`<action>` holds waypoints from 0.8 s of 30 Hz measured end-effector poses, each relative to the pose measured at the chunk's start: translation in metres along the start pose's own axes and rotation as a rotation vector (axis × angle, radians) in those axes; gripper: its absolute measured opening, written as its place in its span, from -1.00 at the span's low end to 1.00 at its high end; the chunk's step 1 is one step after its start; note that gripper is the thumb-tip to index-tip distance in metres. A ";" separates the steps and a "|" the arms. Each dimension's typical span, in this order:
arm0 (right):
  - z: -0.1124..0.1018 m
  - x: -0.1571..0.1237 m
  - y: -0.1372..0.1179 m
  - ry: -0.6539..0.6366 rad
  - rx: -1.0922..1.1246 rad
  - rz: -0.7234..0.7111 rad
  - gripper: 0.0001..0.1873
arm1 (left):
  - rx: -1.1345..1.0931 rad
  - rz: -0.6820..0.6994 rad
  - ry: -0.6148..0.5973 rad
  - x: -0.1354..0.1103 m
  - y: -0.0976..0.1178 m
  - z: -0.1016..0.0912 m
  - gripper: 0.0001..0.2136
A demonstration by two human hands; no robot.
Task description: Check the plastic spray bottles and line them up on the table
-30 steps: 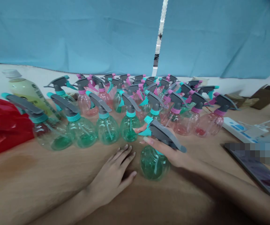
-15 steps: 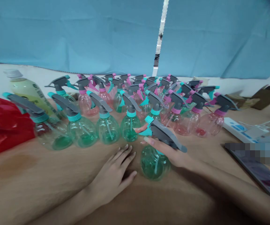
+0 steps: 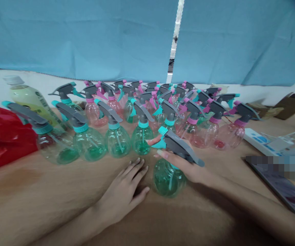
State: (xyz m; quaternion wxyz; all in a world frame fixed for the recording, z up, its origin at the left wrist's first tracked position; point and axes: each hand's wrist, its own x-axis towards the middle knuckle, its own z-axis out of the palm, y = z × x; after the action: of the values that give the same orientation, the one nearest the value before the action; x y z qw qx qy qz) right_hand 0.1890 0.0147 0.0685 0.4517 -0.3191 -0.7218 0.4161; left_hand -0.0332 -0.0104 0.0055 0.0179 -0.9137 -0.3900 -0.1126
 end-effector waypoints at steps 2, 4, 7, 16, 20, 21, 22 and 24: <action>0.000 0.000 -0.001 -0.003 -0.004 -0.006 -0.76 | 0.006 -0.003 -0.005 0.000 0.000 -0.001 -0.52; 0.000 0.000 -0.003 -0.006 -0.017 -0.002 -0.76 | 0.003 -0.005 -0.006 0.000 0.001 -0.001 -0.52; 0.000 0.000 -0.004 0.006 -0.030 0.003 -0.76 | -0.008 -0.006 -0.003 0.000 0.001 -0.001 -0.52; 0.000 0.000 -0.003 0.003 0.004 0.021 -0.75 | -0.018 -0.005 0.012 0.000 0.000 0.000 -0.52; 0.000 0.000 -0.002 0.011 0.009 0.021 -0.74 | -0.016 -0.007 0.014 0.000 0.000 0.001 -0.52; 0.001 0.000 -0.002 0.015 0.005 0.019 -0.74 | -0.020 -0.008 0.018 -0.001 0.000 0.001 -0.53; 0.001 0.000 -0.002 0.014 0.000 0.017 -0.74 | -0.023 -0.007 0.023 -0.001 0.000 0.001 -0.53; 0.001 0.000 -0.002 0.012 -0.009 0.013 -0.74 | -0.025 -0.004 0.025 -0.001 0.000 0.001 -0.53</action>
State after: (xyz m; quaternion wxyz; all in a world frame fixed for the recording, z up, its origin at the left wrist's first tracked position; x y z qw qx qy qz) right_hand 0.1883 0.0132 0.0704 0.4517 -0.3284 -0.7189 0.4140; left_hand -0.0335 -0.0109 0.0046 0.0108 -0.9116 -0.3901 -0.1288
